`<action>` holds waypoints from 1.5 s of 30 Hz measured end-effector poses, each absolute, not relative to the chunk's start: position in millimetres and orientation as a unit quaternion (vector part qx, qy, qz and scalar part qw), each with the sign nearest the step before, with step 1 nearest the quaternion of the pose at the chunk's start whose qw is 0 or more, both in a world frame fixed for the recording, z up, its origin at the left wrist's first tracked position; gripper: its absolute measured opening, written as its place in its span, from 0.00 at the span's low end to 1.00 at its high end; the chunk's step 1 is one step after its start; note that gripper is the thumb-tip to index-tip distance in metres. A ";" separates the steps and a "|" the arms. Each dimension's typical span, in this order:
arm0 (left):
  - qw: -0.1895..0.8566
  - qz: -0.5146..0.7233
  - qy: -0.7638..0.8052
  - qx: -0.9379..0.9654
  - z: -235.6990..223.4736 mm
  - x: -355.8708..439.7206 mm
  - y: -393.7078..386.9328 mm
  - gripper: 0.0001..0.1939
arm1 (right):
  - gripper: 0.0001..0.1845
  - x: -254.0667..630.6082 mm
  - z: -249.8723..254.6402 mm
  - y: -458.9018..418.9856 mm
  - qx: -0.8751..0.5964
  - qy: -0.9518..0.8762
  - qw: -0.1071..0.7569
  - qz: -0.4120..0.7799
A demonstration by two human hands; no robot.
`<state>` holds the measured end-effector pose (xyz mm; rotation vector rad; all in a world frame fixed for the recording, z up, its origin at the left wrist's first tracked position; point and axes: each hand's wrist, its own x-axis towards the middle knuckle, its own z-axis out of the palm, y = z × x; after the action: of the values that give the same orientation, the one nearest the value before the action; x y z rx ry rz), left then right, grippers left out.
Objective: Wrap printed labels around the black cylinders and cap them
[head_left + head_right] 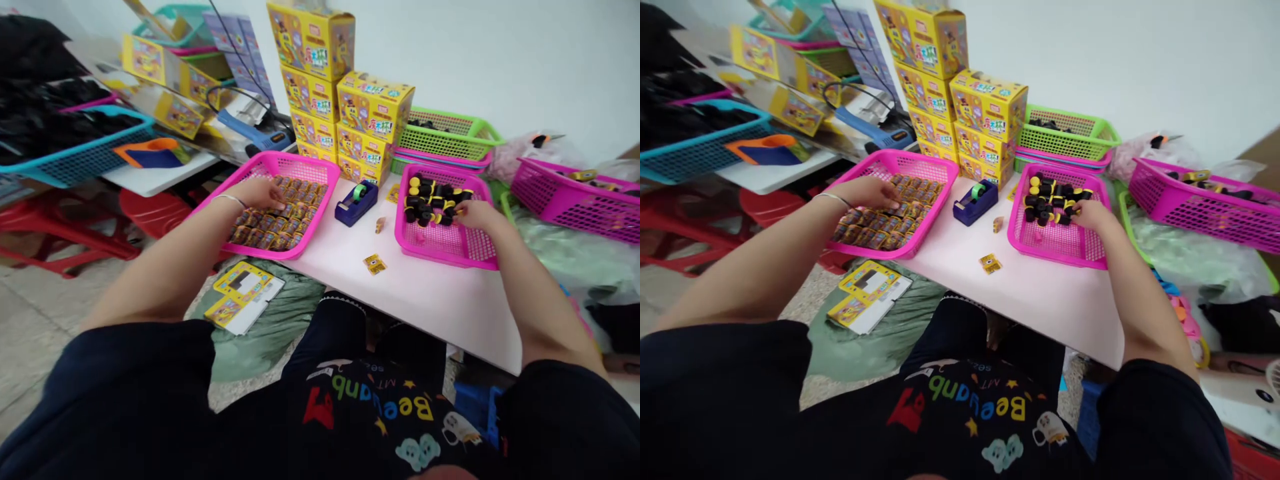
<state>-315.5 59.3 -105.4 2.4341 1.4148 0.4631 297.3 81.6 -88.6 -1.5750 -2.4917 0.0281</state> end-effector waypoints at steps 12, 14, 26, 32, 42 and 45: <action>0.091 0.189 0.426 0.880 -104.3 -138.2 -48.2 0.21 | 0.12 253.6 -66.7 85.8 -0.608 -0.787 -0.082 0.061; 0.108 0.112 0.424 0.892 -120.5 -92.3 -79.5 0.17 | 0.12 251.6 -47.8 77.6 -0.625 -0.779 -0.014 0.031; 0.157 0.020 0.446 0.881 -140.4 -50.8 -92.3 0.17 | 0.15 224.5 -13.6 -0.9 -0.484 -0.668 0.553 0.120; 0.241 0.066 0.440 0.863 -147.8 -55.5 -58.1 0.07 | 0.20 236.1 -30.4 8.2 -0.438 -0.694 0.550 0.152; 0.326 0.083 0.425 0.840 -150.1 -69.4 -35.7 0.10 | 0.27 254.8 -20.5 -5.0 -0.366 -0.707 0.578 0.180; 0.336 0.069 0.421 0.839 -148.5 -67.2 -32.4 0.09 | 0.27 256.4 -18.6 -8.7 -0.353 -0.710 0.585 0.172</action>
<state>-67.2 -32.4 -148.5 2.1887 1.0990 0.1788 256.4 -8.7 -18.6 -0.8227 -1.6569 0.4015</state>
